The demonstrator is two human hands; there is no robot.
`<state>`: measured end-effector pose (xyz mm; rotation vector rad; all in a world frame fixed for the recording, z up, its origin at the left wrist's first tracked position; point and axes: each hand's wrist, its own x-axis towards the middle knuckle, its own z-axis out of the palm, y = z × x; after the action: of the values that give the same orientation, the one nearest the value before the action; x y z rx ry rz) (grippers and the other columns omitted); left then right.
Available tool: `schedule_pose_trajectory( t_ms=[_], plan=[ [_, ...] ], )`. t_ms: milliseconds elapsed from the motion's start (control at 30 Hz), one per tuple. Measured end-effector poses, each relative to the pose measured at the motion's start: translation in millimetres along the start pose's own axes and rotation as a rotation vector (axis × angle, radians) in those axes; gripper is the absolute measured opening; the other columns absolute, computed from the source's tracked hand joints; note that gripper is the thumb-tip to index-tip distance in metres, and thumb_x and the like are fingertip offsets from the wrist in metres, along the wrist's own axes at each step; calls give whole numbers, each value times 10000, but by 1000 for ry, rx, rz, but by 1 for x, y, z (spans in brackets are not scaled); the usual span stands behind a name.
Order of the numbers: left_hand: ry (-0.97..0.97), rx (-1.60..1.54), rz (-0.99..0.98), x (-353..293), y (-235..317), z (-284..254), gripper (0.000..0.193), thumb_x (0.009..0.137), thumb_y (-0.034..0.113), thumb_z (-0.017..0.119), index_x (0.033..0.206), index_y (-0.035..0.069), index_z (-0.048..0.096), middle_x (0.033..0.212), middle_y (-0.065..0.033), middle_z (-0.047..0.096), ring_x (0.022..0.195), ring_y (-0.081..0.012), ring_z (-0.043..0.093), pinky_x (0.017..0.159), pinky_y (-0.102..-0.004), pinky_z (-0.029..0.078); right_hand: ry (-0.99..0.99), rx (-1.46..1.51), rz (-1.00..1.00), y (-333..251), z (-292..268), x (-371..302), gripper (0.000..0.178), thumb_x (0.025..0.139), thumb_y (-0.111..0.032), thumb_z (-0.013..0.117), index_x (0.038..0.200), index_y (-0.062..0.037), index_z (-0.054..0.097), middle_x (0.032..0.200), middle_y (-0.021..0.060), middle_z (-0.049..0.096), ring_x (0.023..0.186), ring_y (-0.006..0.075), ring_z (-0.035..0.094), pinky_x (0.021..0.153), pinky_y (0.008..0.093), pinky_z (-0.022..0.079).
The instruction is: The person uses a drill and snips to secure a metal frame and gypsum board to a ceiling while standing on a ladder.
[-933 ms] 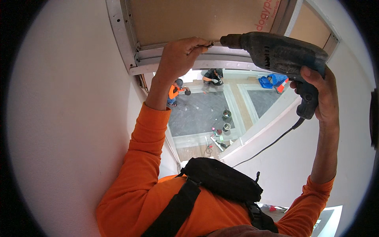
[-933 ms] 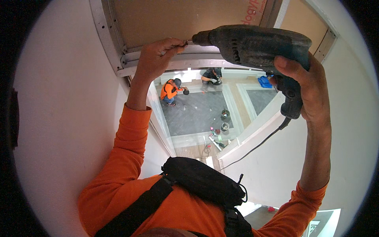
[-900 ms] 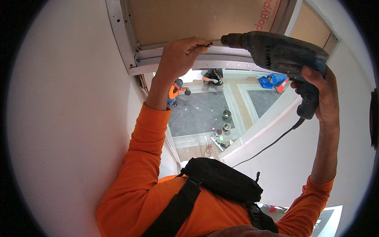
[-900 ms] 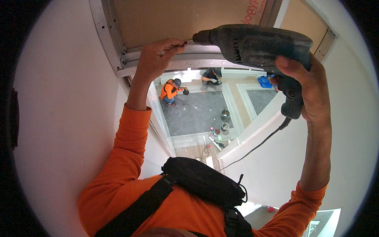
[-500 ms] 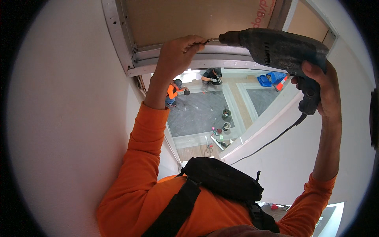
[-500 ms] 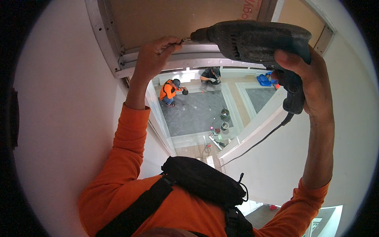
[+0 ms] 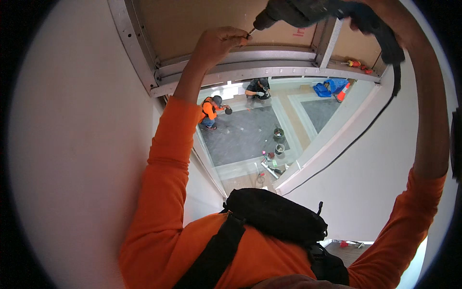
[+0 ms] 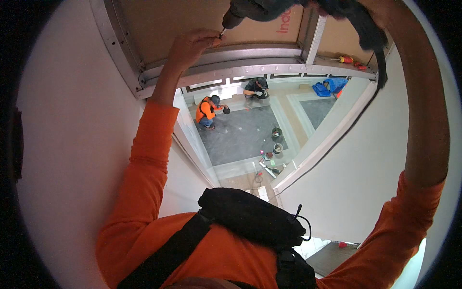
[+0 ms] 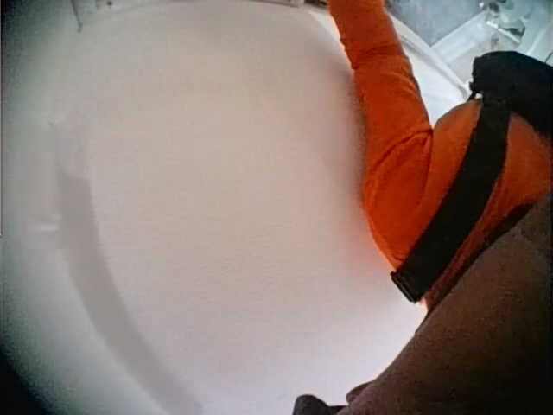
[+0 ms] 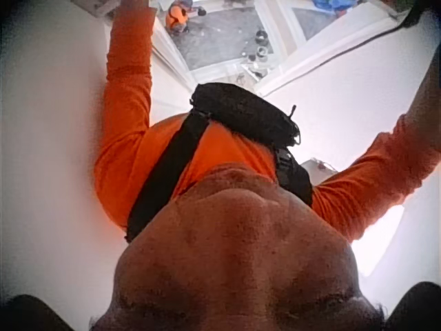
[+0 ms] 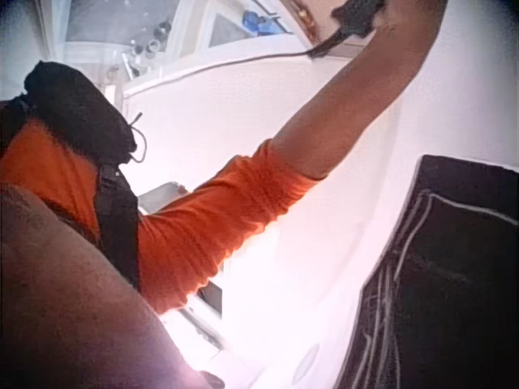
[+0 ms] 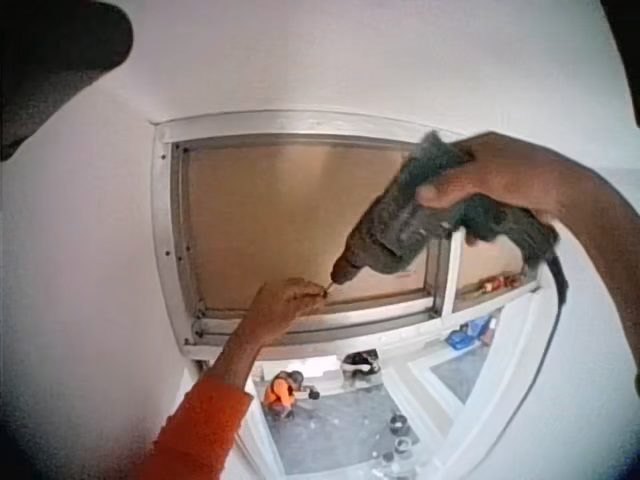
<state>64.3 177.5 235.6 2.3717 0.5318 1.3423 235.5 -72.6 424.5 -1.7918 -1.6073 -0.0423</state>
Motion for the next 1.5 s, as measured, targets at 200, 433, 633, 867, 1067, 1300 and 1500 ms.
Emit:
schedule_pose_trajectory(
  t_ms=[200, 433, 633, 867, 1067, 1300, 1500],
  plan=[
    [-88, -10, -205, 12, -20, 2, 188, 900, 138, 674, 1033, 28, 748, 921, -54, 743, 831, -94, 673, 728, -245, 531, -181, 4, -78, -14, 16, 60, 576, 816, -334, 775, 1204, 56, 604, 1087, 197, 675, 747, 227, 678, 641, 306, 588],
    [28, -273, -158, 2, -58, -19, 203, 911, 140, 659, 1059, 25, 736, 904, -58, 736, 829, -100, 677, 758, -239, 534, -249, -52, -77, -55, 21, 75, 543, 849, -364, 749, 1204, 25, 615, 1100, 195, 671, 771, 229, 673, 642, 336, 573],
    [176, -134, -284, -41, -44, -99, 218, 917, 149, 630, 1076, 40, 733, 903, -89, 740, 865, -139, 689, 781, -271, 528, -409, 49, -224, -91, 30, 72, 516, 866, -387, 726, 1160, 26, 630, 969, 167, 687, 695, 206, 645, 594, 321, 551],
    [367, 348, -274, -67, -21, -95, 222, 907, 153, 582, 1041, 70, 738, 912, -134, 730, 791, -256, 691, 754, -355, 512, -403, 83, -290, -114, 58, 96, 523, 804, -365, 796, 1148, 1, 649, 1002, 163, 682, 745, 213, 649, 613, 330, 558],
    [509, 437, -320, -77, -32, -86, 206, 936, 148, 612, 1082, 66, 731, 843, -89, 706, 724, -150, 643, 672, -308, 500, -517, 51, -297, -123, 61, 110, 553, 795, -385, 802, 1162, -4, 641, 1071, 180, 677, 848, 241, 663, 678, 355, 572],
    [580, 291, -399, -79, -17, -83, 179, 915, 131, 620, 1027, 56, 738, 838, -157, 709, 706, -240, 676, 675, -351, 507, -453, -43, -388, -124, 67, 105, 565, 795, -393, 795, 1172, -3, 637, 1112, 193, 664, 908, 259, 659, 725, 372, 572],
    [586, 150, -420, -83, -8, -89, 198, 917, 141, 647, 1070, 72, 751, 835, -88, 710, 704, -117, 626, 652, -278, 498, -394, -99, -437, -117, 67, 97, 555, 792, -384, 792, 1165, -2, 640, 1104, 193, 666, 908, 262, 661, 730, 374, 571]
  ],
)
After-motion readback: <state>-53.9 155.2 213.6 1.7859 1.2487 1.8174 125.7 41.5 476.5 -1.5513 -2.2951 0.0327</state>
